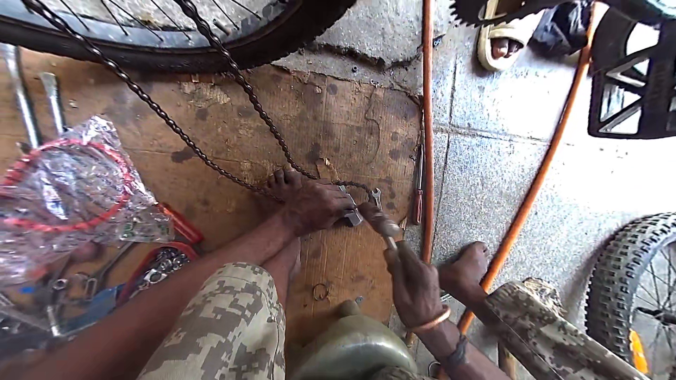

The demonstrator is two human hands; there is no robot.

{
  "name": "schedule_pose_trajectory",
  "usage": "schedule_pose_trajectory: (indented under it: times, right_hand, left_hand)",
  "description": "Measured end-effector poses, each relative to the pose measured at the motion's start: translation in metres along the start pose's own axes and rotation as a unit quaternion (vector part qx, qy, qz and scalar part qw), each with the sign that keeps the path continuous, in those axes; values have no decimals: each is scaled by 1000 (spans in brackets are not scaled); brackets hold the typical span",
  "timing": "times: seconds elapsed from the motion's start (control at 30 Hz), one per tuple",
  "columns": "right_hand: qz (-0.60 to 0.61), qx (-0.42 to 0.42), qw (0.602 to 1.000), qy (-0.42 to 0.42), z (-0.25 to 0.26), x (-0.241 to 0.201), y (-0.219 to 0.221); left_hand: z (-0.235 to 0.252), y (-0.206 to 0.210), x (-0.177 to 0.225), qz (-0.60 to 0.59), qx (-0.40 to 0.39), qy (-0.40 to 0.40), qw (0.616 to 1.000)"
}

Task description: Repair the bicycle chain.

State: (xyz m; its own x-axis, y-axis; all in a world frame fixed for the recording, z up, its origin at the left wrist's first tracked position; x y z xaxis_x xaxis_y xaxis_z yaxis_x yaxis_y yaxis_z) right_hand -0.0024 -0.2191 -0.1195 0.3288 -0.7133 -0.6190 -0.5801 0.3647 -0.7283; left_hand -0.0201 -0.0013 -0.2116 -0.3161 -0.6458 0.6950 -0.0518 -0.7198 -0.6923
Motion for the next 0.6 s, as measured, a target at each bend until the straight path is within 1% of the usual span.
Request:
schedule_pose_trajectory:
  times: [0.1,0.13,0.17,0.23,0.3,0.33,0.4,0.47,0.53,0.6]
  right_hand:
    - [48,61,996,-45,0,-25,-25]
    - [55,77,994,-60,0,-26,-25]
    - [52,74,994,-58,-4,-23,-20]
    - [7,30,999,-12,-2,-5,2]
    - [-29,8,999,41,2,3,8]
    - [-28,25,999,36,6,-1,3]
    - [-8,84,996,-21,7,-17,-14]
    - [-1,118,991,-65,0,-29,-23]
    - [-25,99,993,-60,-7,-20,-10]
    - [-62,52,997,4,-1,-6,6]
  left_hand:
    - [-2,0,0,-9,-5,-12,1000]
    - [0,-1,-2,-9,7,-8,1000]
    - [0,-1,-1,-11,11,-6,1000]
    - [1,-1,-2,-17,8,-7,1000]
    - [-1,1,-2,-24,3,-8,1000]
    - [-1,1,-3,-26,6,-7,1000]
    - [-1,-1,-6,-29,7,-7,1000]
    - [0,-1,-1,-28,11,-5,1000]
    - [0,-2,0,-25,16,-2,1000]
    - [1,-2,-2,-16,14,-6,1000]
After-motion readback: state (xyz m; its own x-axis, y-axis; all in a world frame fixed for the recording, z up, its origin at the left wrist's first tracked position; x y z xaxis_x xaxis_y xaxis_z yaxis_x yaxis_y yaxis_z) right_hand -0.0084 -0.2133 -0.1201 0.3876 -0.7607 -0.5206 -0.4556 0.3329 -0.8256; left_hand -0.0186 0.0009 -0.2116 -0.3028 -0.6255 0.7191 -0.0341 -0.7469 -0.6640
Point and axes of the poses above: each hand's wrist, its own z-axis towards the middle knuckle, its own y-axis out of the palm, x = y × z, the point moved 4 cm from there along z, towards the middle knuckle, and after that the axes turned 3 degrees about -x, right-handed, at the moved point
